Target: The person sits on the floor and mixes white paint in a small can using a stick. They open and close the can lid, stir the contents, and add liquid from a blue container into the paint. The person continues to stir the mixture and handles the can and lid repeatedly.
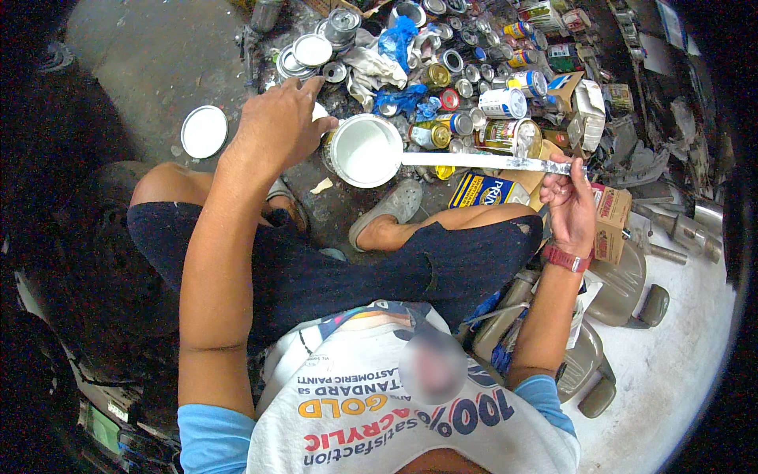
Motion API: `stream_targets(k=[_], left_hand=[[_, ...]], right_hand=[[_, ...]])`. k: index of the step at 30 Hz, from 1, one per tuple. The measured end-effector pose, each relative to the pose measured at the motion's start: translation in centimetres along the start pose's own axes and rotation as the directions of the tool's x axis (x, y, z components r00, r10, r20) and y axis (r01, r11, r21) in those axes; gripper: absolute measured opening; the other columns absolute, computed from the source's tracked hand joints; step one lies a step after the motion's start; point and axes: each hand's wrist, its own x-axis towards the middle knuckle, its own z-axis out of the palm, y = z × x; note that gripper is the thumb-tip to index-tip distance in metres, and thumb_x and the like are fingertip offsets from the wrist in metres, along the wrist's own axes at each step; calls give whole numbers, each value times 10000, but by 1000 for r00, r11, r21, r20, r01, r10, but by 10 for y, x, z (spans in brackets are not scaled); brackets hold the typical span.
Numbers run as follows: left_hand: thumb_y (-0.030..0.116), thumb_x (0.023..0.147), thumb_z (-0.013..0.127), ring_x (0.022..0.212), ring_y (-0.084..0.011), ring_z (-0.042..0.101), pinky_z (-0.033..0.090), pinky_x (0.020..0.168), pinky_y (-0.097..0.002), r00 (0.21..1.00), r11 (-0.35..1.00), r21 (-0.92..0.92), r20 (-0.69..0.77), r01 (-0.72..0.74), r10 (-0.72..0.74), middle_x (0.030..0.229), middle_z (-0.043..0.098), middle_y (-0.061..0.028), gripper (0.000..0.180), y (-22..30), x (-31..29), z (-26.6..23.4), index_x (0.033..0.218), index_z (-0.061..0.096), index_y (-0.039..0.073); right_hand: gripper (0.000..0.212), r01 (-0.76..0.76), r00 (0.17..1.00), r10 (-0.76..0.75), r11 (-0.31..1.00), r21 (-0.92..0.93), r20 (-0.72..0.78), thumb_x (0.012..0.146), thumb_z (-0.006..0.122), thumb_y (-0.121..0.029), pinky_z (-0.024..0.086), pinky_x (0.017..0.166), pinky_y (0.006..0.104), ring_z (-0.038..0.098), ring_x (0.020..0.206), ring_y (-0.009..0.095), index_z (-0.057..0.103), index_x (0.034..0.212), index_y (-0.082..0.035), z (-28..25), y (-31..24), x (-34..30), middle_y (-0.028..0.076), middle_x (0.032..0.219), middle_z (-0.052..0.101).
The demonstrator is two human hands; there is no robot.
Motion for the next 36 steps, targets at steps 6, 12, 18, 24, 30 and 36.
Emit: stream_targets(k=[6,12,18,24,30,36], left_hand=[[452,1001,729,1189,-429,700,589,974,-538,1000,1000,-19,-23,-14,14,1296,698,-240,682,1,0,1,1547,537,92],[456,996,735,1166,-441,705,593,958,-546,999,1000,-19,-39,-23,22,1288,696,-251,675,0,0,1,1521,549,75],[457,994,736,1163,-455,702,587,969,-553,999,999,-28,-39,-30,29,1256,698,-279,673,0,1,2,1513,553,68],[443,995,735,1161,-454,702,585,971,-547,995,999,-1,-87,-50,50,1253,697,-272,675,0,-1,3,1532,537,85],[419,995,742,1169,-448,700,585,972,-539,997,998,-47,-57,-46,43,1258,699,-256,666,-1,-1,3,1550,530,118],[421,994,745,1167,-438,702,583,975,-537,998,998,-43,-54,-37,35,1263,703,-247,669,1,-1,4,1545,535,107]], right_hand=[[503,-8,1000,8,999,44,-16,1159,532,-406,598,627,319,741,676,224,662,1293,61,-4,3,-2,149,851,773],[502,-25,998,30,996,85,-64,1157,540,-408,599,623,327,743,663,222,662,1295,59,-11,7,-4,151,849,777],[477,0,993,15,992,130,-117,1152,556,-398,594,622,327,712,672,186,660,1291,46,-17,15,-4,152,838,771],[455,2,993,21,981,195,-120,1147,572,-386,598,630,321,709,688,177,668,1281,38,-21,19,-8,144,831,764],[435,6,990,25,976,218,-139,1141,590,-374,602,635,316,725,701,193,686,1255,35,-26,23,-12,136,834,766],[414,13,988,22,973,231,-151,1136,605,-354,613,644,313,732,713,192,682,1263,32,-18,24,-15,132,829,759]])
